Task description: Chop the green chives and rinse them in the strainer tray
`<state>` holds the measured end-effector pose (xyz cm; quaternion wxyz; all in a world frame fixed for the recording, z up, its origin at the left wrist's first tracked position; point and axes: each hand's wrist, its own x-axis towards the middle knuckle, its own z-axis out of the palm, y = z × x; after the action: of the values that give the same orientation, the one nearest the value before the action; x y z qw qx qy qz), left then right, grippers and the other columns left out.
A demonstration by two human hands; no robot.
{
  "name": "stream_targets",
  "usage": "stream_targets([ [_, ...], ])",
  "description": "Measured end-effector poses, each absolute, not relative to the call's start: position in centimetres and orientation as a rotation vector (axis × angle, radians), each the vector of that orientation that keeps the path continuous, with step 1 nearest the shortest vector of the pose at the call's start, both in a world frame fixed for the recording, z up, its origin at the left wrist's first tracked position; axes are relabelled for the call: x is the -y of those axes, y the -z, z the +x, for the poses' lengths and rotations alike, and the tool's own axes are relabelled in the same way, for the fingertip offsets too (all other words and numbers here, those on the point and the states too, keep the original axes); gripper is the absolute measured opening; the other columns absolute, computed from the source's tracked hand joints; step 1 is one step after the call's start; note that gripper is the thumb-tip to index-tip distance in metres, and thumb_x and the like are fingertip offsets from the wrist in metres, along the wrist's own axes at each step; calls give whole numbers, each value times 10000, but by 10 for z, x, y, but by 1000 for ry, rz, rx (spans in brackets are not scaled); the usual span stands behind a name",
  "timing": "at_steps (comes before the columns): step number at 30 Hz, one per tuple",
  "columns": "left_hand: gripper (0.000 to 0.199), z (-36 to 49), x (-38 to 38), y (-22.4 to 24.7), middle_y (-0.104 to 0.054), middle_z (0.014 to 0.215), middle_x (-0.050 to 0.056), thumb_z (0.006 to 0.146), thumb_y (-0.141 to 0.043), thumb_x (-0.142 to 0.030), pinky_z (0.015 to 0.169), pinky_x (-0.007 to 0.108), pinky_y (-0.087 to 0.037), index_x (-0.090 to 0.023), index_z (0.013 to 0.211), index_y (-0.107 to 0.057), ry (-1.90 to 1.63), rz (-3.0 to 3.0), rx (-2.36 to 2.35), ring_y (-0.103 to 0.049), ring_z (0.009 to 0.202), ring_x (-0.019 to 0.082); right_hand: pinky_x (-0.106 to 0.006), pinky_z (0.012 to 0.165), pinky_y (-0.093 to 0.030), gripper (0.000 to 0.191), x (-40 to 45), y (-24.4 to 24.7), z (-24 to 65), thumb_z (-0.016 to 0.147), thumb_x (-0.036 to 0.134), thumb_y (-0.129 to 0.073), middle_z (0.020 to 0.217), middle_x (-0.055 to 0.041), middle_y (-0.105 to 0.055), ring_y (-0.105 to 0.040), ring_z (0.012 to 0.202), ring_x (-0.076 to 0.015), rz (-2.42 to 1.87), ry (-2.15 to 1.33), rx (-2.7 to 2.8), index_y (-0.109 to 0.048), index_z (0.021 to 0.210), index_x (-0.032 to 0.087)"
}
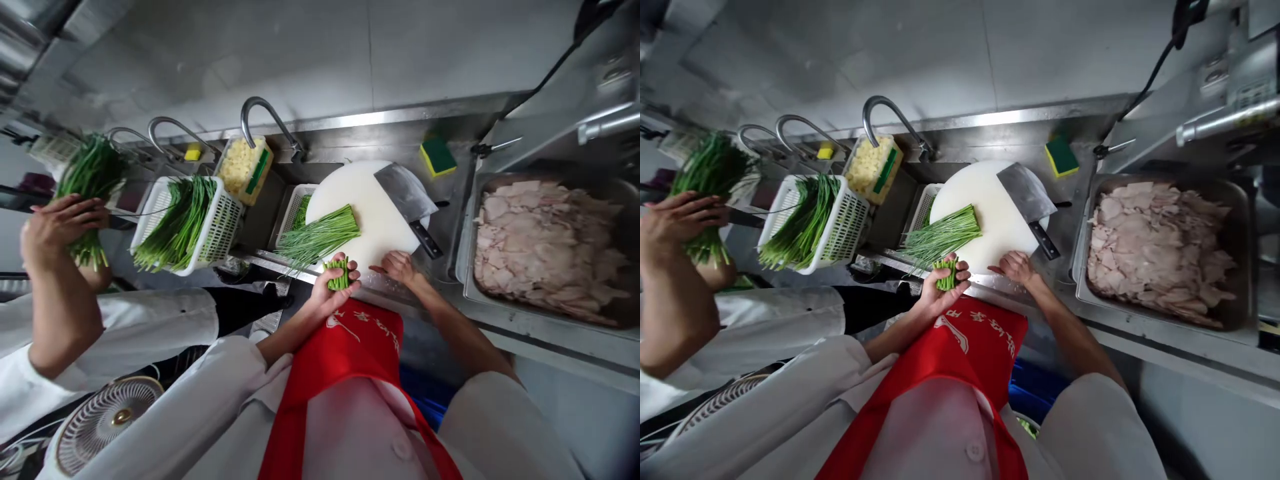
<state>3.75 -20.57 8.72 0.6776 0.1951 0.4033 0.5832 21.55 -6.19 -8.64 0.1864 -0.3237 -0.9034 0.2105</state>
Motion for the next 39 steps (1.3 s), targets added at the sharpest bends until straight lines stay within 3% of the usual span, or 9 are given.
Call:
stream_targets([
  [6, 442, 45, 212, -91, -488, 883, -6, 597, -766, -212, 617, 243, -400, -239, 918, -464, -1459, 247, -781, -476, 707, 94, -304, 574, -387, 579, 75, 49, 196, 894, 772, -400, 504, 16, -430, -428, 525, -154, -1347, -813, 1493, -364, 611, 268],
  [10, 446, 42, 229, -91, -498, 872, -9, 601, -761, -185, 600, 229, -406, -236, 929, -462, -1598, 154, -768, -495, 699, 92, -271, 399, -260, 613, 86, 8, 182, 902, 801, -330, 461, 82, -210, -253, 400, -118, -1164, -1241, 1029, -190, 619, 275],
  [16, 467, 26, 272, -83, -517, 873, -9, 600, -765, -143, 593, 205, -421, -225, 945, -462, -1829, -49, -663, -538, 705, 87, -242, 345, -122, 721, 134, -18, 162, 755, 714, -702, 470, 94, -171, -133, 392, -76, -905, -1940, 790, -200, 546, 241],
  [22, 515, -10, 325, -72, -521, 849, -20, 587, -780, -103, 568, 195, -387, -234, 963, -453, -2046, -175, -524, -558, 680, 91, -166, 327, -110, 783, 187, -11, 119, 516, 588, -920, 467, 136, -180, -126, 384, -20, -1062, -2719, 735, -225, 579, 232],
  [25, 539, -30, 358, -61, -519, 845, -22, 582, -795, -106, 569, 201, -378, -236, 983, -460, -2165, -222, -453, -560, 674, 93, -131, 331, -82, 798, 224, -4, 93, 476, 513, -956, 455, 155, -178, -128, 369, 5, -1232, -2982, 753, -218, 602, 233],
  [30, 608, -69, 416, -38, -535, 861, -9, 555, -835, -94, 570, 209, -374, -241, 1020, -471, -2344, -333, -370, -553, 672, 104, -123, 347, -74, 779, 290, 13, 51, 398, 634, -937, 450, 150, -278, -157, 362, 33, -1350, -2992, 1209, -315, 611, 216],
  [35, 628, -103, 471, -24, -527, 854, -8, 528, -850, -74, 567, 212, -379, -236, 1012, -485, -2461, -452, -291, -533, 663, 106, -141, 344, -55, 809, 347, 19, 13, 382, 813, -825, 423, 157, -269, -163, 341, 14, -1314, -2573, 1728, -342, 670, 231],
  [39, 571, -113, 504, -11, -514, 855, -8, 549, -820, -60, 572, 209, -386, -229, 995, -506, -2502, -537, -245, -522, 668, 100, -132, 351, -42, 762, 369, 24, -10, 446, 778, -838, 432, 166, -252, -149, 350, 11, -1367, -2607, 1782, -378, 709, 231],
])
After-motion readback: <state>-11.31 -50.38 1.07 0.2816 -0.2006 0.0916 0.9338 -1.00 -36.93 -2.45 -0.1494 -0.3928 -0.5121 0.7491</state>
